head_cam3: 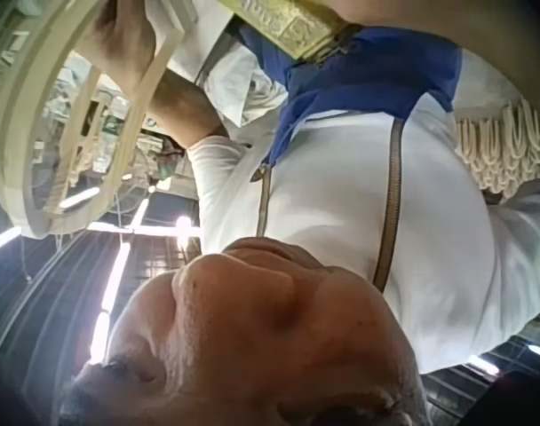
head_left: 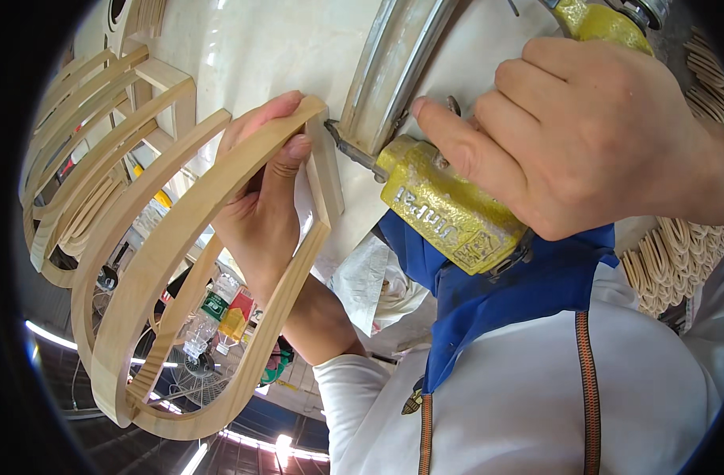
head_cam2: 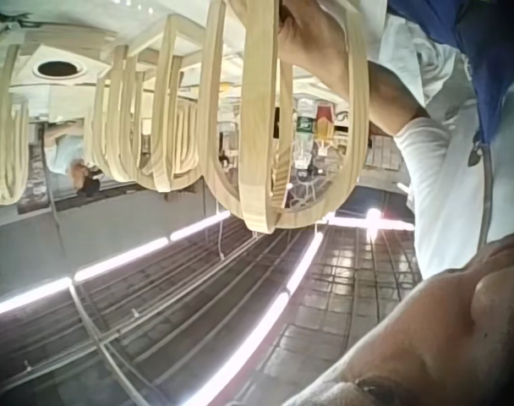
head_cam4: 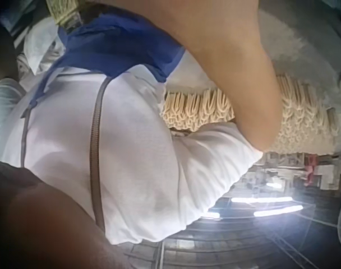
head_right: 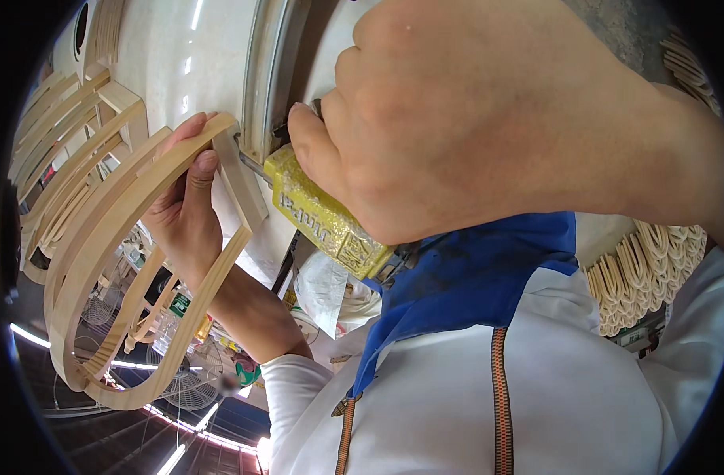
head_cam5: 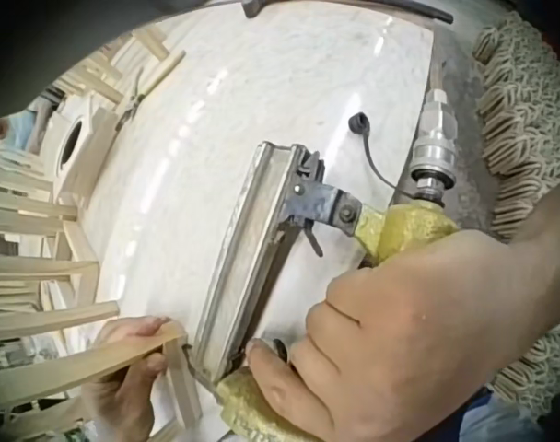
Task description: Assemble curved wooden frame components using a pneumatic nail gun.
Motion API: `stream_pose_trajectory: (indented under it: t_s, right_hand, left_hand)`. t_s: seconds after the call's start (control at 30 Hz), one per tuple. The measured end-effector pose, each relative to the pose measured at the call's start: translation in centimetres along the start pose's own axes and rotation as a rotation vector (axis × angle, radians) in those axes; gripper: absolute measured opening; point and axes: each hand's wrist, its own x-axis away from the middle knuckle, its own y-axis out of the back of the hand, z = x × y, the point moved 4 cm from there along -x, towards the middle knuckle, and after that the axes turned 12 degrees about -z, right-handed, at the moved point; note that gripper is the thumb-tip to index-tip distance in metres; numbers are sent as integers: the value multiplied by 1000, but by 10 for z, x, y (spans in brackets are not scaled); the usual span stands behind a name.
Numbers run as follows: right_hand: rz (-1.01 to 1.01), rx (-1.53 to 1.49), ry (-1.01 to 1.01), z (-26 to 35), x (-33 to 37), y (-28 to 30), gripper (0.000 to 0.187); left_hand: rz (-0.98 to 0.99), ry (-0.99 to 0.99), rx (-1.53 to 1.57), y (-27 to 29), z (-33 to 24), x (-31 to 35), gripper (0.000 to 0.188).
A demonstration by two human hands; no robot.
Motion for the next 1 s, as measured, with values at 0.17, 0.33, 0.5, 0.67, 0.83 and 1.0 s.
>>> stream_pose_trajectory:
  t_s: [0.17, 0.33, 0.5, 0.67, 0.83, 1.0]
  right_hand:
    - [81, 70, 98, 1, -2, 0, 23]
    - [96, 105, 143, 4, -1, -3, 23]
    - [98, -49, -27, 2, 16, -10, 26]
    - [-6, -39, -133, 1, 15, -7, 28]
    - [136, -49, -58, 1, 14, -7, 29]
    - [154, -48, -40, 0, 17, -7, 29]
  left_hand:
    - [43, -15, -38, 0, -2, -2, 22]
    - [33, -36, -24, 1, 1, -1, 22]
    - [44, -6, 10, 0, -1, -1, 25]
    - [50, -33, 25, 0, 0, -1, 26]
    - [54, -38, 19, -1, 0, -1, 25]
    - [35, -46, -2, 0, -1, -1, 27]
